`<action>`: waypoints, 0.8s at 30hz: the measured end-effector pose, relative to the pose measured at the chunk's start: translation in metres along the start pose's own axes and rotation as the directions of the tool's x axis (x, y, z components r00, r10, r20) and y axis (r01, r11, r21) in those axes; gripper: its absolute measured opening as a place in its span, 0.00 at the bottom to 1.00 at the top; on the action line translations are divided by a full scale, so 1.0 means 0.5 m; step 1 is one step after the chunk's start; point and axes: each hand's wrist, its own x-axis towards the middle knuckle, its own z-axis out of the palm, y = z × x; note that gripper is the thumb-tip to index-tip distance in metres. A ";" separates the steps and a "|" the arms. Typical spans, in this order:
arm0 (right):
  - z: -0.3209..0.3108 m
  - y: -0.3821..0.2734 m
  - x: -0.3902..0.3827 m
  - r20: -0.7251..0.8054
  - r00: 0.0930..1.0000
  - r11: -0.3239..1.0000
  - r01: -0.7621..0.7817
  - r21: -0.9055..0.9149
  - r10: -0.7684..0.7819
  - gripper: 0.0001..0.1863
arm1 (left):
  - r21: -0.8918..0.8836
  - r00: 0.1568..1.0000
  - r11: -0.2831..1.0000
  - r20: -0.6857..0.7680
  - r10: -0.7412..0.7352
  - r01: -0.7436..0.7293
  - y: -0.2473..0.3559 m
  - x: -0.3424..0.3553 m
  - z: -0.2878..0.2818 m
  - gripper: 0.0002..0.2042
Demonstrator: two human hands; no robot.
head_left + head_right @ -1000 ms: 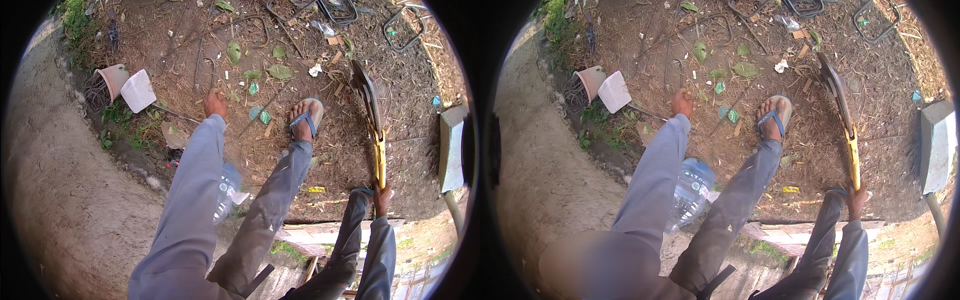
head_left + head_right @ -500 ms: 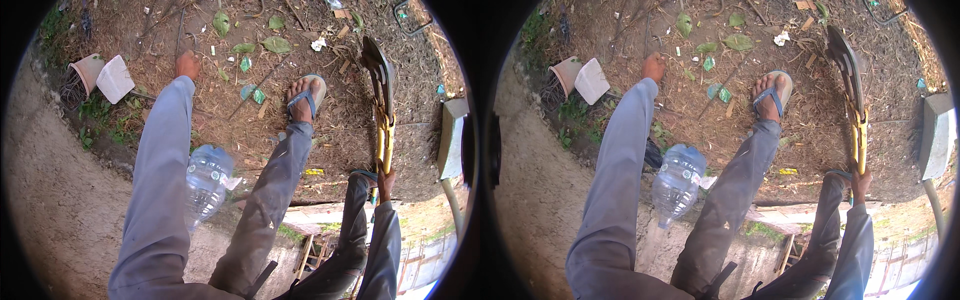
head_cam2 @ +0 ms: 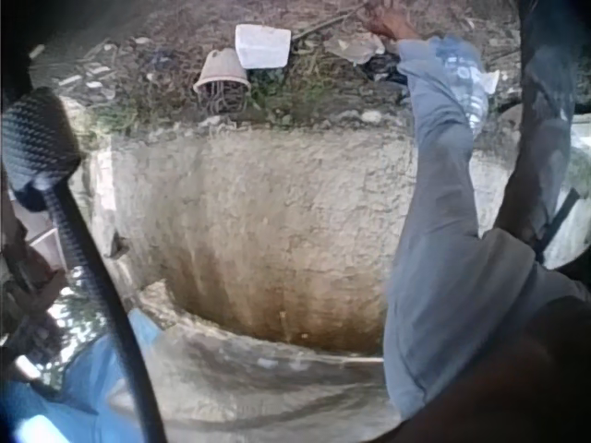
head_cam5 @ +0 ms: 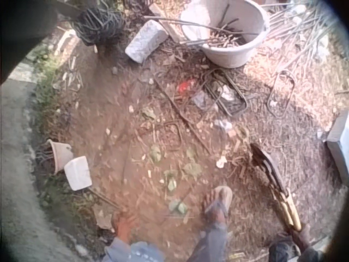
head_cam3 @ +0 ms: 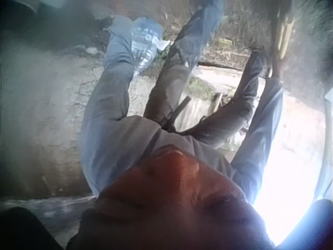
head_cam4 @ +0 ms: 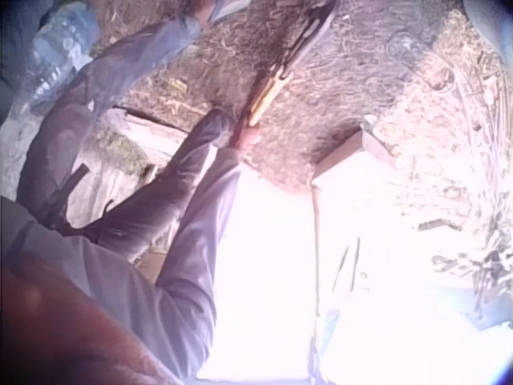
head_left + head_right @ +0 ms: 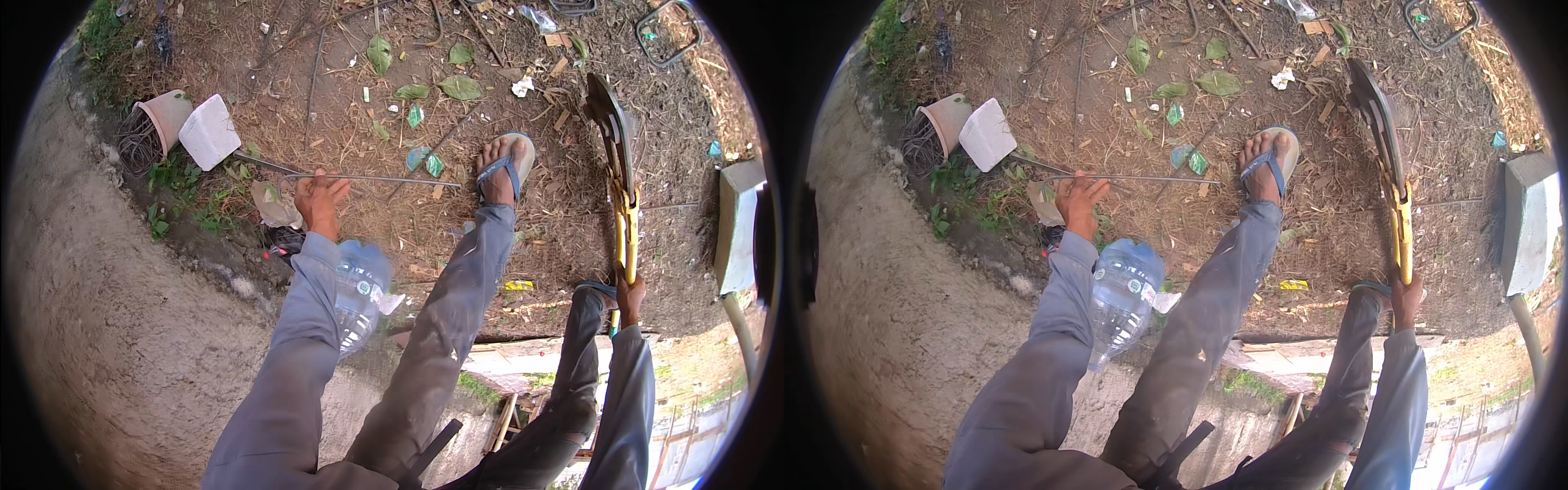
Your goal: The person uses large yellow bolt cutters to repeatedly cut small metal rods on the ground. After cutting several pieces, the person places the cutters down and picks up a long metal rod, moving it toward a nearby wooden structure.
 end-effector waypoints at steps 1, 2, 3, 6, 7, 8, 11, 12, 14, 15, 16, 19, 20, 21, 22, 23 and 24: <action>-0.001 -0.001 0.001 0.028 0.999 1.000 -0.021 0.000 0.021 0.21 | -0.008 1.000 1.000 -0.005 0.023 -0.023 -0.024 -0.001 -0.002 0.11; -0.006 0.000 -0.001 0.061 0.997 0.999 -0.051 -0.011 0.051 0.22 | 0.008 0.999 1.000 -0.041 -0.007 0.007 -0.054 -0.009 -0.007 0.11; -0.008 -0.001 0.003 0.071 0.992 0.991 -0.095 -0.092 0.101 0.22 | 0.020 0.998 1.000 -0.064 -0.009 0.011 -0.079 -0.011 -0.009 0.11; -0.012 -0.004 0.003 0.076 0.993 0.993 -0.086 -0.084 0.093 0.23 | -0.027 0.973 0.977 -0.089 -0.214 0.213 -0.134 0.004 -0.018 0.11; -0.013 -0.005 0.003 0.072 0.994 0.993 -0.078 -0.089 0.084 0.22 | -0.085 0.967 0.965 -0.050 -0.252 0.247 -0.149 0.007 -0.025 0.11; -0.013 -0.007 0.002 0.070 0.995 0.993 -0.070 -0.095 0.077 0.22 | -0.132 0.959 0.951 -0.002 -0.282 0.280 -0.164 0.006 -0.033 0.11; -0.010 -0.009 0.000 0.068 0.995 0.996 -0.064 -0.068 0.069 0.22 | -0.307 0.929 0.881 0.031 -0.368 0.360 -0.206 0.001 -0.045 0.12; -0.010 -0.009 0.001 0.074 0.994 0.995 -0.076 -0.067 0.081 0.22 | -0.369 0.920 0.852 0.026 -0.390 0.372 -0.217 -0.001 -0.044 0.12; -0.009 -0.006 0.002 0.059 0.995 0.993 -0.069 -0.096 0.075 0.23 | -0.442 0.897 0.803 0.013 -0.441 0.401 -0.233 -0.009 -0.040 0.14; -0.008 -0.004 0.003 0.059 0.994 0.989 -0.088 -0.122 0.096 0.23 | -0.475 0.885 0.774 0.019 -0.466 0.418 -0.236 -0.011 -0.036 0.15; -0.008 -0.001 0.005 0.051 0.996 0.991 -0.070 -0.117 0.076 0.23 | -0.339 0.830 0.775 0.033 -0.557 0.533 -0.235 -0.012 -0.033 0.16; -0.006 0.006 0.009 0.064 0.992 0.989 -0.104 -0.102 0.111 0.24 | 0.169 0.732 0.722 0.001 -0.681 0.671 -0.215 -0.005 -0.011 0.19; -0.004 0.008 0.009 0.058 0.994 0.993 -0.085 -0.076 0.089 0.24 | 0.367 0.777 0.719 -0.016 -0.629 0.590 -0.202 0.007 0.009 0.20; -0.003 0.007 0.009 0.065 0.993 0.994 -0.091 -0.063 0.095 0.24 | 0.549 0.820 0.678 -0.024 -0.571 0.489 -0.185 0.021 0.029 0.22; -0.002 0.006 0.008 0.080 0.989 0.991 -0.120 -0.052 0.124 0.24 | 0.711 0.936 0.665 0.029 -0.352 0.228 -0.160 0.042 0.054 0.19; -0.003 0.003 0.006 0.072 0.989 0.992 -0.124 -0.040 0.126 0.24 | 0.833 0.982 0.553 0.119 -0.149 -0.018 -0.130 0.067 0.082 0.17; -0.003 -0.002 0.004 0.081 0.991 0.994 -0.108 0.028 0.105 0.23 | 0.819 0.969 0.518 0.200 0.147 -0.247 -0.101 0.088 0.116 0.16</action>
